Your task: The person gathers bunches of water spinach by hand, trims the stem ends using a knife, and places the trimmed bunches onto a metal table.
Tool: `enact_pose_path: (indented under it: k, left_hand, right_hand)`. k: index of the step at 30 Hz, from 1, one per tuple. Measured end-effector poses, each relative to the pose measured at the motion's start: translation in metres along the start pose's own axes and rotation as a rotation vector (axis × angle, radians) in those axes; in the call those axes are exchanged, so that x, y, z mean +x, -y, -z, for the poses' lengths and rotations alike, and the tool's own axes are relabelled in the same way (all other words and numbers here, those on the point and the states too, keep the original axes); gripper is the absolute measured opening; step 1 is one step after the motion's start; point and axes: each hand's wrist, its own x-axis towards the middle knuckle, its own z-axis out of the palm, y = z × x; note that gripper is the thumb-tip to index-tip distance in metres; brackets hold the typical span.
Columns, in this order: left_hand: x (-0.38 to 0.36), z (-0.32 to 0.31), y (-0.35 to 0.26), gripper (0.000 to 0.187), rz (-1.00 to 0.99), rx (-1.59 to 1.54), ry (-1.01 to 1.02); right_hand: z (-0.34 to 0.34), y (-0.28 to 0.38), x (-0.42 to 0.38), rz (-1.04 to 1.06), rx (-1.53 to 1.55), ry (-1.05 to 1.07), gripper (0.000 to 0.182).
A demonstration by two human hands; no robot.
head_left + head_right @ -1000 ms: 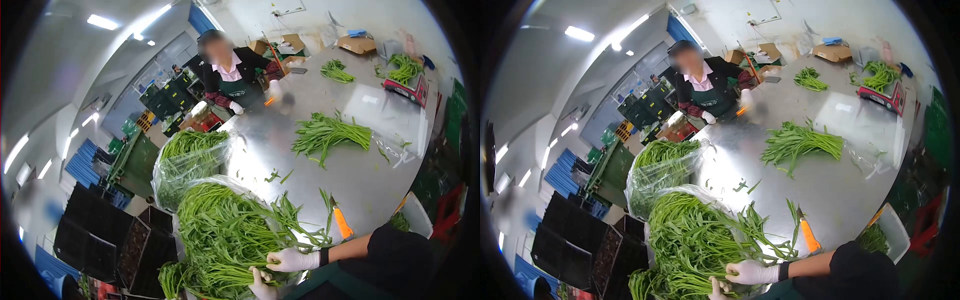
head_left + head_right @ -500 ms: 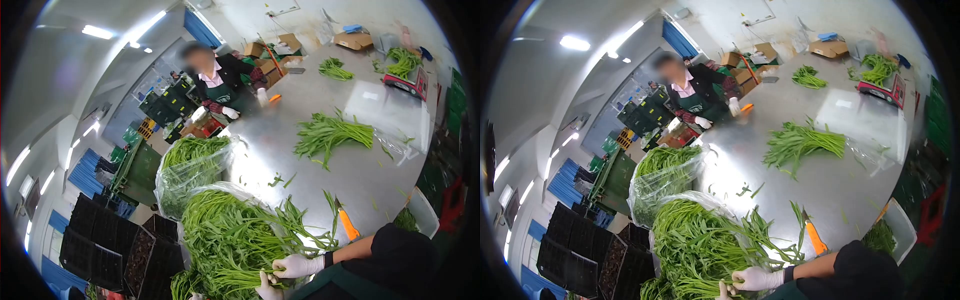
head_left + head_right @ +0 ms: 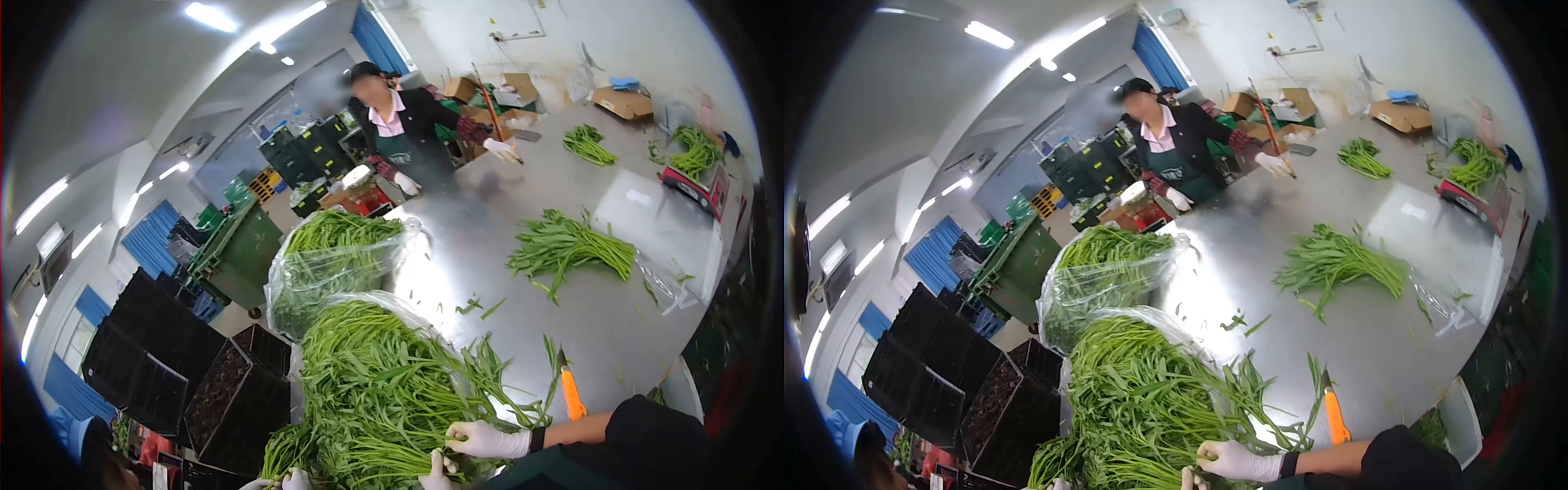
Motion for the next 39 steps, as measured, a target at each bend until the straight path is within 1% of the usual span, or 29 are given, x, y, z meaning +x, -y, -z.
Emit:
enact_pose_path:
  k: [1, 2, 4, 5, 6, 8, 10, 12, 13, 15, 16, 18, 19, 21, 22, 24, 25, 26, 27, 28, 30, 32, 33, 34, 36, 39]
  left_hand:
    - [-0.008, -0.008, -0.004, 0.014, 0.048, -0.088, -0.018]
    - [-0.008, -0.007, -0.004, 0.014, 0.048, -0.052, -0.058]
    - [0.002, 0.001, 0.004, 0.012, -0.06, 0.026, -0.065]
    - [0.01, 0.006, 0.008, 0.008, -0.037, -0.039, -0.084]
    - [0.004, 0.007, 0.006, 0.008, -0.096, -0.058, -0.062]
    - [-0.003, -0.002, 0.0, 0.009, -0.19, -0.083, -0.12]
    - [-0.018, -0.016, -0.015, 0.01, -0.205, -0.107, -0.176]
    - [-0.009, -0.008, -0.011, 0.01, -0.288, -0.079, -0.107]
    - [-0.008, -0.005, -0.008, 0.01, -0.287, -0.078, -0.107]
    - [-0.018, -0.016, -0.015, 0.015, -0.182, -0.081, -0.038]
    - [-0.009, -0.01, -0.007, 0.019, -0.142, -0.113, -0.006]
    - [-0.009, -0.01, -0.002, 0.018, -0.095, -0.165, 0.073]
    - [-0.007, -0.008, 0.0, 0.018, -0.093, -0.171, 0.071]
    - [0.0, 0.003, 0.003, 0.015, -0.029, -0.055, 0.069]
    - [0.008, 0.011, 0.006, 0.015, -0.025, -0.063, 0.066]
    - [0.019, 0.031, 0.011, 0.024, -0.011, -0.007, 0.204]
    - [0.004, 0.004, -0.003, 0.013, -0.116, -0.015, 0.123]
    - [0.001, -0.003, -0.006, 0.013, -0.108, -0.025, 0.111]
    - [-0.001, -0.005, -0.008, 0.012, -0.153, -0.011, 0.075]
    - [-0.003, -0.007, -0.012, 0.012, -0.194, 0.004, 0.035]
    - [0.003, -0.008, -0.031, 0.018, -0.171, -0.122, -0.016]
    - [0.018, -0.003, -0.032, 0.019, -0.166, -0.028, 0.142]
    - [0.016, -0.008, -0.042, 0.014, -0.136, -0.073, 0.204]
    - [0.013, -0.012, -0.049, 0.024, -0.156, -0.058, 0.279]
    - [0.017, -0.015, -0.05, 0.03, -0.182, -0.172, 0.27]
    - [0.011, -0.009, -0.042, 0.037, -0.14, -0.234, 0.218]
  right_hand:
    - [0.001, 0.003, 0.0, -0.022, 0.015, 0.028, 0.033]
    - [-0.001, 0.004, 0.0, -0.011, -0.016, -0.002, 0.032]
    - [0.0, 0.006, -0.001, -0.003, -0.052, -0.036, 0.03]
    - [-0.001, -0.001, 0.002, 0.007, -0.012, -0.018, 0.029]
    - [-0.002, -0.007, 0.002, 0.008, 0.003, -0.023, 0.029]
    - [-0.004, -0.014, 0.006, 0.049, -0.056, -0.078, 0.027]
    - [0.003, 0.0, 0.004, 0.037, -0.085, -0.058, 0.025]
    - [0.002, -0.001, 0.002, 0.1, -0.097, -0.06, 0.023]
    - [0.002, 0.002, 0.0, 0.1, -0.096, -0.061, 0.023]
    - [0.003, 0.011, -0.005, 0.147, -0.247, -0.021, 0.021]
    - [0.001, 0.008, -0.006, 0.145, -0.248, -0.018, 0.021]
    - [-0.005, 0.002, -0.008, 0.367, -0.266, -0.004, 0.021]
    - [-0.004, 0.007, -0.01, 0.39, -0.247, 0.015, 0.013]
    - [-0.007, 0.001, -0.01, 0.416, -0.261, 0.026, 0.013]
    - [-0.006, 0.002, -0.011, 0.445, -0.271, 0.031, 0.014]
    - [-0.002, 0.009, -0.013, 0.41, -0.286, 0.082, 0.016]
    - [-0.001, 0.01, -0.013, 0.404, -0.357, 0.1, 0.016]
    - [-0.001, 0.008, -0.014, 0.397, -0.426, 0.121, 0.017]
    - [-0.003, -0.002, -0.011, 0.524, -0.407, 0.044, 0.018]
    - [0.005, 0.003, -0.012, 0.491, -0.43, 0.051, 0.017]
    - [0.025, -0.002, -0.017, 0.408, -0.556, 0.074, 0.015]
    - [0.038, 0.004, -0.021, 0.338, -0.527, 0.077, 0.015]
    - [0.039, -0.004, -0.018, 0.335, -0.447, 0.095, 0.015]
    - [0.045, 0.012, -0.018, 0.298, -0.391, 0.108, 0.016]
    - [0.047, 0.027, -0.012, 0.162, -0.341, 0.124, 0.017]
    - [0.045, 0.045, -0.008, 0.24, -0.363, 0.089, 0.018]
